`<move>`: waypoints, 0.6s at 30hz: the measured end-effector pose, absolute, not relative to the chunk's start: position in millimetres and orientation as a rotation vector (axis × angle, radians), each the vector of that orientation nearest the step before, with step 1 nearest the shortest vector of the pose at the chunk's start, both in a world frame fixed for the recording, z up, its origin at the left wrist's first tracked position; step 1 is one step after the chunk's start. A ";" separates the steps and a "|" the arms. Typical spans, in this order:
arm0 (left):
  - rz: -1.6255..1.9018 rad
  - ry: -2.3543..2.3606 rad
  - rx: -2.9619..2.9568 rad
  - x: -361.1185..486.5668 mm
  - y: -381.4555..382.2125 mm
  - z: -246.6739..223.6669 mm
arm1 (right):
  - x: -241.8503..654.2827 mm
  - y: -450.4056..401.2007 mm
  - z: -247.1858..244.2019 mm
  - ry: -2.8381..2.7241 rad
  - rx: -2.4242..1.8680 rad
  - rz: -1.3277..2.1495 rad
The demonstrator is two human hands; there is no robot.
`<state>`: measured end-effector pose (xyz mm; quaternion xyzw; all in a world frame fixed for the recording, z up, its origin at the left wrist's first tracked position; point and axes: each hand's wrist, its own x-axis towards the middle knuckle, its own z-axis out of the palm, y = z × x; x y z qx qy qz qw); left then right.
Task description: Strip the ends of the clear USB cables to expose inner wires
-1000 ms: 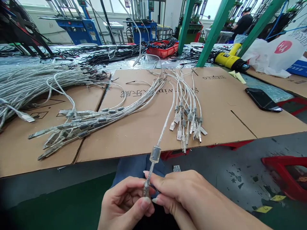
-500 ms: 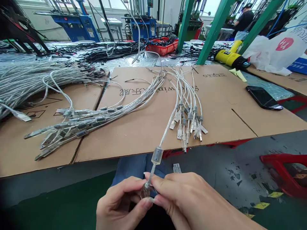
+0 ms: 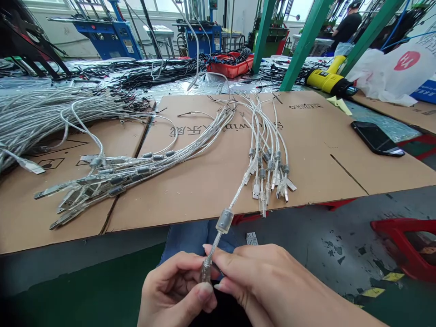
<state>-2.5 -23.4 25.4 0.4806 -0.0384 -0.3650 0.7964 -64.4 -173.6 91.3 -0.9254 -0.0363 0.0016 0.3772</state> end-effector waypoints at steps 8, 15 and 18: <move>-0.937 -0.232 0.747 4.1 -24.7 14.9 | -67.2 -174.8 91.8 -0.096 -2.304 0.101; -1.033 -0.239 0.660 5.3 -25.6 21.5 | -62.5 -171.5 94.4 -0.091 -2.155 0.047; -1.115 -0.222 0.569 3.7 -26.3 18.1 | -61.3 -173.4 98.8 -0.052 -2.106 0.053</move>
